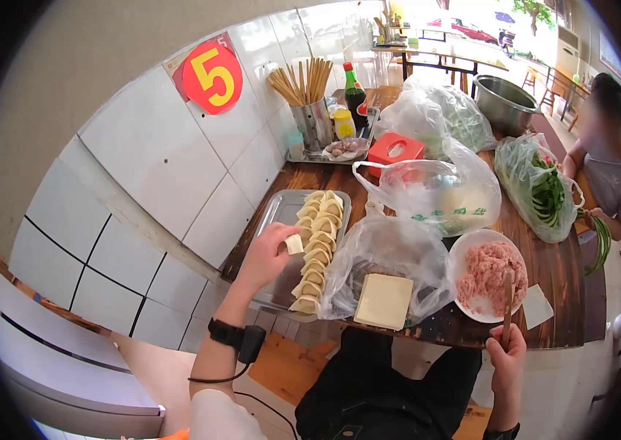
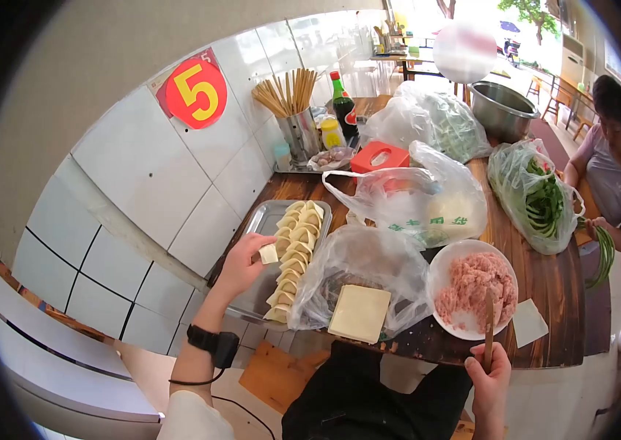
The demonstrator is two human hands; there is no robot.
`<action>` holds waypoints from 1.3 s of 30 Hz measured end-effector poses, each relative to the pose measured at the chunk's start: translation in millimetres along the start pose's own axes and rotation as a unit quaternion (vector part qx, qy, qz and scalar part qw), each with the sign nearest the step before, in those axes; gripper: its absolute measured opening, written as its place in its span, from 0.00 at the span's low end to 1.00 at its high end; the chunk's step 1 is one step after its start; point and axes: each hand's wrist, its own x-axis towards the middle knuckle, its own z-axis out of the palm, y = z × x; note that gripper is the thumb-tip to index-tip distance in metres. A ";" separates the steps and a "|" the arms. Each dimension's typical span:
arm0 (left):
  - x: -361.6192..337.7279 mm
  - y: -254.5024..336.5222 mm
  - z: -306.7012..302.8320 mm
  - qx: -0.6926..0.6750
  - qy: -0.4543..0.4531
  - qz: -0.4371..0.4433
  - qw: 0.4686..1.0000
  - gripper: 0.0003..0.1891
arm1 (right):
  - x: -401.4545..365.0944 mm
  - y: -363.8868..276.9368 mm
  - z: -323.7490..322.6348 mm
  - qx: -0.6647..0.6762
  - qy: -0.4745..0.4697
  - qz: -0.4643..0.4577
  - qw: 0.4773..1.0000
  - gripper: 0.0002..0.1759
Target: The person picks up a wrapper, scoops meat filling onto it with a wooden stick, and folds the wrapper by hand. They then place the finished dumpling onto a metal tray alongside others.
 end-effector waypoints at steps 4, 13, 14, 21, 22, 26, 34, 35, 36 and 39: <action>10.0 -15.4 12.6 0.052 0.016 0.006 0.998 0.14 | -6.3 -1.4 1.3 -0.014 0.010 0.001 1.000 0.08; 6.0 -10.7 26.0 0.211 0.031 0.047 0.976 0.15 | -5.0 -1.1 -0.9 -0.011 0.002 0.015 1.000 0.07; 6.4 -12.5 28.4 0.212 0.032 0.046 0.976 0.15 | -5.6 -2.3 2.2 -0.007 -0.006 0.013 1.000 0.07; 5.4 -5.0 36.9 0.243 0.079 -0.013 0.967 0.21 | -6.7 6.4 -3.4 -0.038 -0.026 -0.002 0.999 0.06; 2.9 6.7 33.3 0.249 0.098 -0.021 0.963 0.20 | -6.5 6.0 -6.4 -0.038 -0.026 -0.001 0.999 0.06; -24.6 76.9 45.8 0.170 0.145 0.062 0.973 0.21 | -6.4 0.9 -18.0 -0.075 0.007 -0.025 0.997 0.05; -41.3 121.4 123.4 0.032 -0.156 0.121 0.980 0.12 | 1.2 -37.9 -29.6 -0.490 0.128 -0.273 0.818 0.08; -38.9 118.9 123.7 0.026 -0.165 0.120 0.979 0.11 | 4.4 -41.5 -33.0 -0.542 0.132 -0.269 0.785 0.07; -36.0 116.4 125.6 0.017 -0.175 0.119 0.977 0.10 | 9.0 -41.5 -35.5 -0.573 0.131 -0.266 0.764 0.06; -33.6 128.6 123.1 0.006 -0.191 0.140 0.972 0.09 | 10.9 -39.8 -34.8 -0.599 0.072 -0.290 0.743 0.09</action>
